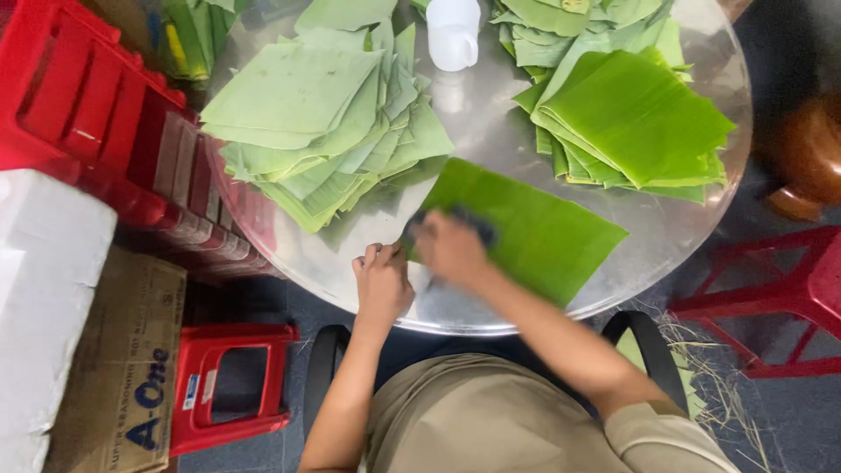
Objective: Cleaning banana leaves with a cloth and stacking them on a table
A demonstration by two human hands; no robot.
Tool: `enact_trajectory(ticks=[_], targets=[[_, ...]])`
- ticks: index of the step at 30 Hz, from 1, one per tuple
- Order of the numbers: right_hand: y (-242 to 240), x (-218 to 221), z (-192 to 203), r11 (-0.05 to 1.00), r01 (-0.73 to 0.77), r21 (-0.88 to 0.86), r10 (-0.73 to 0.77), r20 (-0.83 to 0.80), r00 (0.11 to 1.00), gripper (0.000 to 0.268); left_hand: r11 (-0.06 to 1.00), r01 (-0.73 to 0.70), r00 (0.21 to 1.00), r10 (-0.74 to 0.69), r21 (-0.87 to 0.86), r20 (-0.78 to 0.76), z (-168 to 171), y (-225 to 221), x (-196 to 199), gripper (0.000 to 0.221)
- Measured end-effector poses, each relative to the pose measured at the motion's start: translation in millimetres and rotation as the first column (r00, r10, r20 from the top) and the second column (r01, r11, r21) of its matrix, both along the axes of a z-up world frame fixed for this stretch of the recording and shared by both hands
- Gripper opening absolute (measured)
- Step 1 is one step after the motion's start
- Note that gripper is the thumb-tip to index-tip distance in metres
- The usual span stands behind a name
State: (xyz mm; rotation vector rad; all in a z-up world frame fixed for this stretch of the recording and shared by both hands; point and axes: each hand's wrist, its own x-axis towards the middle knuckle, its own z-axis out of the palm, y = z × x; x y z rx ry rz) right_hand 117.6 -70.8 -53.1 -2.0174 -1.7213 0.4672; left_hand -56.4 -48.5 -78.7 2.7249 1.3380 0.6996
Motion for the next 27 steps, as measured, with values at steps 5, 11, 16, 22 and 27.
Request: enact_trajectory(ticks=[5,11,16,22,27], targets=[[-42.6,16.7,10.3,0.971,0.009,0.239,-0.08,0.286,0.955,0.034,0.999,-0.006,1.0,0.006,0.034,0.001,17.4,-7.1,0.2,0.022],[-48.3,147.3,-16.5,0.858,0.458,0.233,-0.513,0.435,0.74,0.031,0.999,-0.048,0.995,0.049,-0.016,0.082,8.2,-6.5,5.9,0.023],[-45.8,36.1,40.5,0.879,0.476,0.009,-0.45,0.341,0.825,0.031,0.994,-0.058,0.993,0.067,-0.095,0.097,7.8,-2.8,12.2,0.026],[-64.3,-11.3,-7.8,0.943,0.019,0.331,-0.136,0.336,0.932,0.041,0.989,-0.086,0.994,0.094,-0.122,0.056,9.3,5.4,12.6,0.024],[-112.3,124.6,-7.8,0.842,0.452,0.294,-0.537,0.377,0.755,0.028,0.934,-0.127,0.981,0.168,-0.334,0.095,17.4,12.5,16.4,0.028]])
